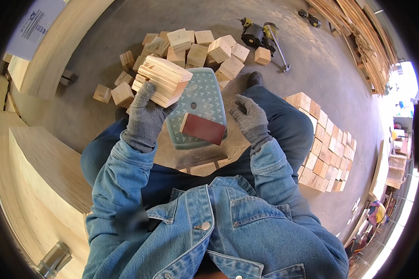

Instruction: The person sits on the floor and sands small wooden blocks using a sanding block. They pick up blocks from a pile, sand each face, and place the finished pieces into a neat stack.

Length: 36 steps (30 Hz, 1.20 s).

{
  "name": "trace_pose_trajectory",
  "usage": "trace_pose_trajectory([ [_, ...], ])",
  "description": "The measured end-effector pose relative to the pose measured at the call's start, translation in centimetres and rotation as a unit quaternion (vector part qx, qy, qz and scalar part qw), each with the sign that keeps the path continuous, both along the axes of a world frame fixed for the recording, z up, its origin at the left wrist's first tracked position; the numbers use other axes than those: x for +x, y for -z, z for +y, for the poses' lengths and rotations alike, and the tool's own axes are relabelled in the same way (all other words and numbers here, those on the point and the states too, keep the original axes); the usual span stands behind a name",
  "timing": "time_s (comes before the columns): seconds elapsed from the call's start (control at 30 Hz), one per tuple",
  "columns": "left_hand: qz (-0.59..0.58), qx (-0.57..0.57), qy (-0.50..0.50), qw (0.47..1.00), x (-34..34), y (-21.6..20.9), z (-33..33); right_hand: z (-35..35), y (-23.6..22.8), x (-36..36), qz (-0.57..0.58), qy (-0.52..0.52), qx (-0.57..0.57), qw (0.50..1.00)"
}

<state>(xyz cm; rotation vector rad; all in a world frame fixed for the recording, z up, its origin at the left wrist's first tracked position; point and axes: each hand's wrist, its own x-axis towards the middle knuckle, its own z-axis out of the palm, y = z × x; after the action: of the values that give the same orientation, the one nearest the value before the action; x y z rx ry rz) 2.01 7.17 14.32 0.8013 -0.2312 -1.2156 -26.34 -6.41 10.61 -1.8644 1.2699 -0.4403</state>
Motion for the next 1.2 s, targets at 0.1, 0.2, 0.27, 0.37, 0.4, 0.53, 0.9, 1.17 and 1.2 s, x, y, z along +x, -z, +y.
trace_pose_trajectory([
  [0.1,-0.012,0.008,0.003,1.000,-0.3,0.0,0.0,0.1,-0.3,0.1,0.002,-0.008,0.020,1.000],
  [0.2,-0.027,0.022,0.014,0.999,-0.4,-0.1,0.1,0.1,0.2,0.0,-0.058,-0.023,0.074,0.995],
  [0.27,-0.044,0.025,0.025,0.998,-0.6,-0.2,0.1,0.2,0.6,-0.1,-0.142,-0.039,0.138,0.979],
  [0.37,-0.086,0.013,0.062,0.994,-0.8,-0.5,0.0,0.3,0.9,-0.1,-0.238,-0.075,0.210,0.945],
  [0.4,-0.105,0.007,0.085,0.991,-1.0,-0.5,0.0,0.4,1.0,-0.1,-0.233,-0.091,0.201,0.947],
  [0.53,-0.186,-0.007,0.147,0.972,-1.4,-1.2,0.1,1.1,-0.7,0.7,-0.217,-0.140,0.171,0.951],
  [0.9,-0.206,0.071,0.266,0.939,-2.6,-0.8,-0.8,1.9,-0.3,1.3,-0.298,-0.154,0.284,0.898],
  [1.17,-0.228,0.109,0.300,0.920,-2.6,0.4,-0.9,2.1,0.9,1.7,-0.287,-0.139,0.316,0.894],
  [1.2,-0.206,0.118,0.296,0.925,-2.5,0.7,-0.7,2.1,0.9,1.7,-0.306,-0.109,0.345,0.881],
])
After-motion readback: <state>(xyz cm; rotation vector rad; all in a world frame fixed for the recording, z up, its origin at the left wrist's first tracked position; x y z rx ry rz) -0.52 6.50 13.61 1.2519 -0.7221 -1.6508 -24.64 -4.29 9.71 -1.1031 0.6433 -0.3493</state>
